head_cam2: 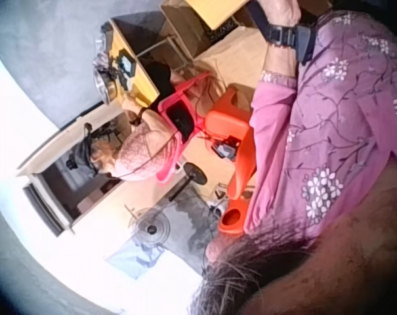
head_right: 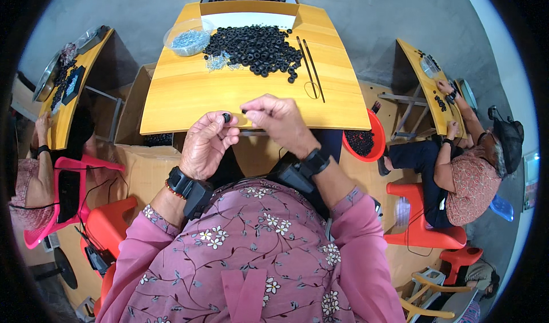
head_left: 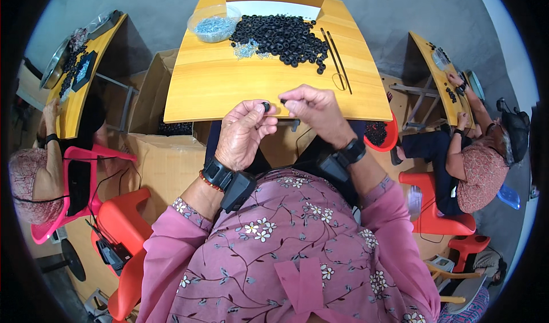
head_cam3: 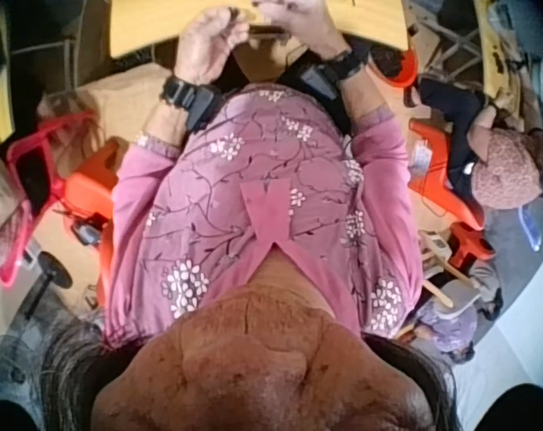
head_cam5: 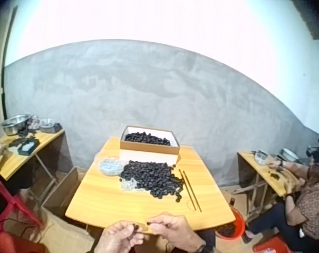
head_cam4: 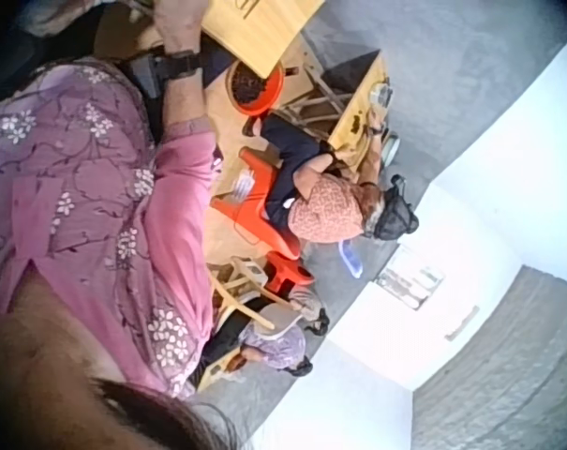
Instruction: Manually assemble small plastic rings onto central pins or fasteners at a manufacturing workstation.
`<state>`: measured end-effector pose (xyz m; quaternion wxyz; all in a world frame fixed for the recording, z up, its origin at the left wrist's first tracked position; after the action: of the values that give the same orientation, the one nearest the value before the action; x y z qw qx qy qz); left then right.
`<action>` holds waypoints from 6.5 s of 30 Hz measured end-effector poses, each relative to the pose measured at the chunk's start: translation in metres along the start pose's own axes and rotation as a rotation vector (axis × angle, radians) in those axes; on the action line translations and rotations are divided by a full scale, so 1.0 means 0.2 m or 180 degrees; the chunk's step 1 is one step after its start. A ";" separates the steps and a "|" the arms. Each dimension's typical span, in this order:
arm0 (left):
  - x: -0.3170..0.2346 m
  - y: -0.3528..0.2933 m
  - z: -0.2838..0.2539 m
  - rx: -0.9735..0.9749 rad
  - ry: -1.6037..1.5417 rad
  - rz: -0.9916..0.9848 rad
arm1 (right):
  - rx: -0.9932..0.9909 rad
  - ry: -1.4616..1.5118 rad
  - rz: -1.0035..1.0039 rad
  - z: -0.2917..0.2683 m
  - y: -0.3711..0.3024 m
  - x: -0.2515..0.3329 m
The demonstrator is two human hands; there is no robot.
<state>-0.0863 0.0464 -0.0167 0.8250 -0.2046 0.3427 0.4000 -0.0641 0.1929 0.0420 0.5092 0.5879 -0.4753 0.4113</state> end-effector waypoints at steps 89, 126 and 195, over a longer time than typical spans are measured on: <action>0.04 -0.02 0.09 0.0096 0.0378 -0.0001 | -0.0283 -0.0958 -0.0976 0.11 -0.12 0.18; 0.08 -0.03 0.02 -0.0043 0.0284 -0.0518 | 0.0334 -0.1432 -0.0940 0.12 -0.08 0.24; 0.09 -0.02 0.03 0.0222 0.0063 -0.0575 | 0.0024 0.0159 0.0118 0.11 -0.15 0.06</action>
<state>-0.0732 0.0573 -0.0252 0.8609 -0.2097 0.3448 0.3097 -0.0323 0.1700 0.0446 0.5109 0.5705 -0.4717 0.4370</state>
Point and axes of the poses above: each hand's wrist, its own y-axis towards the middle knuckle, its own z-axis out of the palm, x = y × z, the point moved 9 cm from there along y, towards the middle knuckle, and after that the axes turned 7 degrees about y, right-handed, at the moved point
